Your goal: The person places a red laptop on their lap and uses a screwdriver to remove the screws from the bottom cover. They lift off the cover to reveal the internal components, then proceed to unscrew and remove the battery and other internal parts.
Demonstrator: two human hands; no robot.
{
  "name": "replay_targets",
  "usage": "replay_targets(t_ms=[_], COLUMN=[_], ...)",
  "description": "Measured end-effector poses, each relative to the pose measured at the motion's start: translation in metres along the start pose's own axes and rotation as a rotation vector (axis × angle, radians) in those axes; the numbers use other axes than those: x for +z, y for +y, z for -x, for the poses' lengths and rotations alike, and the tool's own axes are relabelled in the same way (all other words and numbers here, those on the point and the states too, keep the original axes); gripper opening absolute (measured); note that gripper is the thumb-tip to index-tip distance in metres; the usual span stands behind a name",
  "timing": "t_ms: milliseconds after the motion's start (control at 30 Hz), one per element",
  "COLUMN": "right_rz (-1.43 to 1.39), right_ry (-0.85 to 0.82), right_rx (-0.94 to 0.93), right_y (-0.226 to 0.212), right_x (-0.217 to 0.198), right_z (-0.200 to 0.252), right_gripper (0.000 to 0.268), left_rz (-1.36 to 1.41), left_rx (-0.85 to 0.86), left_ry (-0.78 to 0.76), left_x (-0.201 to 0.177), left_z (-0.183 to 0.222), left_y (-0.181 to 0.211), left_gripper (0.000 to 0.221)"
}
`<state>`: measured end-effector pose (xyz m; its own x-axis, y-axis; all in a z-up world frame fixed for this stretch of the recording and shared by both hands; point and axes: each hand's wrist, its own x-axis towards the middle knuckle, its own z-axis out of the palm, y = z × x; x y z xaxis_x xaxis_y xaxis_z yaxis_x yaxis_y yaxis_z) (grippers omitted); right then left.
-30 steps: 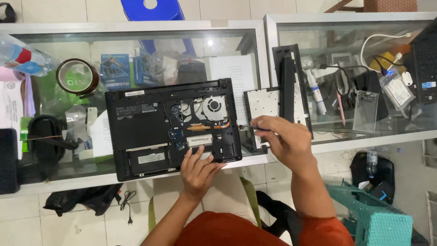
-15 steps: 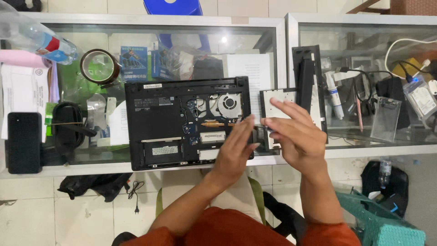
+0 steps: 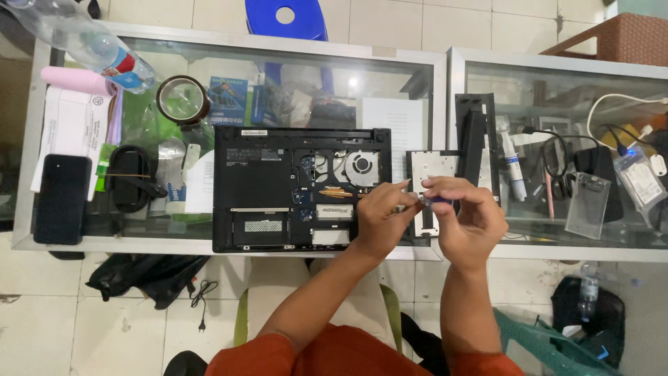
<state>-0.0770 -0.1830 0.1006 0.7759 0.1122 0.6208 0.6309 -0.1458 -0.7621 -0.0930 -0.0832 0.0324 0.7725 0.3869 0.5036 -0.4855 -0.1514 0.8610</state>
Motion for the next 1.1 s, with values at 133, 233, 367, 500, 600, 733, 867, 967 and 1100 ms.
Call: replay_targets(t_ms=[133, 233, 367, 500, 600, 733, 867, 967, 1100], right_rz=[0.03, -0.047, 0.02, 0.167, 0.073, 0.066, 0.204, 0.186, 0.105], right_ry=[-0.077, -0.154, -0.018, -0.004, -0.141, -0.101, -0.067, -0.145, -0.153], right_rx=[-0.028, 0.058, 0.095, 0.085, 0.074, 0.074, 0.047, 0.085, 0.101], right_y=[-0.019, -0.02, -0.003, -0.013, -0.03, -0.018, -0.023, -0.027, -0.023], right_x=[0.003, 0.003, 0.003, 0.005, 0.01, 0.009, 0.006, 0.001, 0.002], right_z=[-0.013, -0.011, -0.002, -0.01, -0.02, -0.01, -0.011, -0.01, -0.003], right_gripper=[0.028, 0.035, 0.047, 0.021, 0.029, 0.046, 0.017, 0.026, 0.036], left_rz=[-0.021, 0.043, 0.091, 0.098, 0.106, 0.13, 0.151, 0.155, 0.071], left_rx=[-0.042, -0.054, -0.06, -0.088, -0.111, -0.129, -0.125, -0.131, -0.109], left_ry=[-0.21, -0.341, -0.295, -0.468, -0.614, -0.514, -0.5, -0.555, -0.469], left_x=[-0.01, -0.016, -0.024, -0.027, -0.039, -0.036, -0.037, -0.039, -0.036], left_z=[-0.005, -0.007, -0.037, -0.047, -0.044, -0.05, -0.047, -0.044, -0.036], left_y=[-0.006, -0.006, 0.006, -0.006, -0.016, -0.014, -0.017, -0.02, -0.04], left_gripper=[0.028, 0.017, 0.013, 0.019, 0.004, 0.016, 0.017, 0.015, 0.023])
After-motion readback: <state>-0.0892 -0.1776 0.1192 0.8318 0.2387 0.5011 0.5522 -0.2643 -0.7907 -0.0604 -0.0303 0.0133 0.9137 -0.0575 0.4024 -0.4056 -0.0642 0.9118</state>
